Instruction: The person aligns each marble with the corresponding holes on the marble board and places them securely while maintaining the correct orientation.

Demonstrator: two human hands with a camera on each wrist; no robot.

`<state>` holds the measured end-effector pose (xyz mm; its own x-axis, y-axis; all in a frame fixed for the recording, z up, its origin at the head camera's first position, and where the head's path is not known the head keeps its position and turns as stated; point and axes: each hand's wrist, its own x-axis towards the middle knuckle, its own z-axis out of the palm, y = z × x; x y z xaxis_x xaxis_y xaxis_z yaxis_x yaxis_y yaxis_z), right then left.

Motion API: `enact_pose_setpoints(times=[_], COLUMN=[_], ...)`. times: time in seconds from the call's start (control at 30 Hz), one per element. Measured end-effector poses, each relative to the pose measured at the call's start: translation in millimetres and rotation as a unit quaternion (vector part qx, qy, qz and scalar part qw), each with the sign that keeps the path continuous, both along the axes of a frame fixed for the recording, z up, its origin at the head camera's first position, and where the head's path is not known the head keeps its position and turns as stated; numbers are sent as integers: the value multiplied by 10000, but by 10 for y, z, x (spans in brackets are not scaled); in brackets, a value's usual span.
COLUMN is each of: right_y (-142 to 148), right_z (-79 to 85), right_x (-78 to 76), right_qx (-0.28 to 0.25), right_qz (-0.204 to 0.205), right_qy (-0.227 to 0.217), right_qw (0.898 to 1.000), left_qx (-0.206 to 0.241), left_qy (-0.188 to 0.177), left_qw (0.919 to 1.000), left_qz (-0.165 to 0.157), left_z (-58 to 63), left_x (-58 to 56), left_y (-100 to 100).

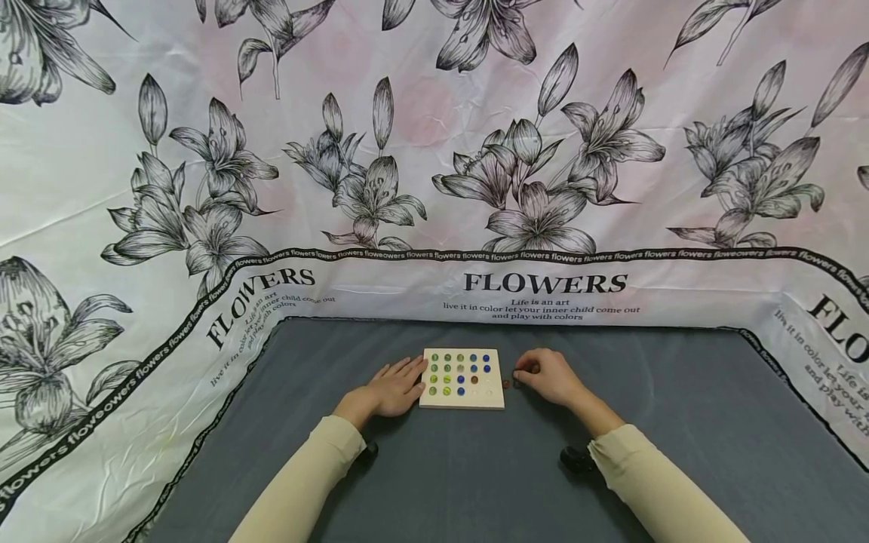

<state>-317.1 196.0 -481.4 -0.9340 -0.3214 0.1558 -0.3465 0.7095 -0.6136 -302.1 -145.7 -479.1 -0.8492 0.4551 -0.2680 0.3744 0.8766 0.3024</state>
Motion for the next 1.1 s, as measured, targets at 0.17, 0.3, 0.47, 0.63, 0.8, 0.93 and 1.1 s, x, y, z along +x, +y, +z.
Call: enact_pose_setpoints(times=[0.17, 0.3, 0.47, 0.63, 0.8, 0.93, 1.1], right_y=[1, 21, 56, 81, 92, 94, 91], right_z=[-6, 7, 31, 53, 98, 135, 152], right_x=[8, 20, 35, 63, 107, 137, 166], right_qx=[-69, -155, -262, -348, -464, -486, -528], right_qz=[5, -24, -72, -26, 29, 64, 75], right_qy=[-50, -129, -148, -118, -120, -77, -48], right_qw=[10000, 9998, 9995, 9993, 9988, 9988, 9986], left_qx=[16, 16, -73, -106, -86, -67, -90], left_qy=[-40, -51, -35, -19, -23, -38, -63], left_qw=[10000, 10000, 10000, 9999, 10000, 10000, 9999], left_qz=[-7, -7, -14, -14, -32, -34, -23], left_z=[61, 100, 60, -6, 45, 119, 129], left_x=[32, 59, 34, -3, 18, 53, 64], left_y=[11, 23, 21, 6, 9, 18, 23])
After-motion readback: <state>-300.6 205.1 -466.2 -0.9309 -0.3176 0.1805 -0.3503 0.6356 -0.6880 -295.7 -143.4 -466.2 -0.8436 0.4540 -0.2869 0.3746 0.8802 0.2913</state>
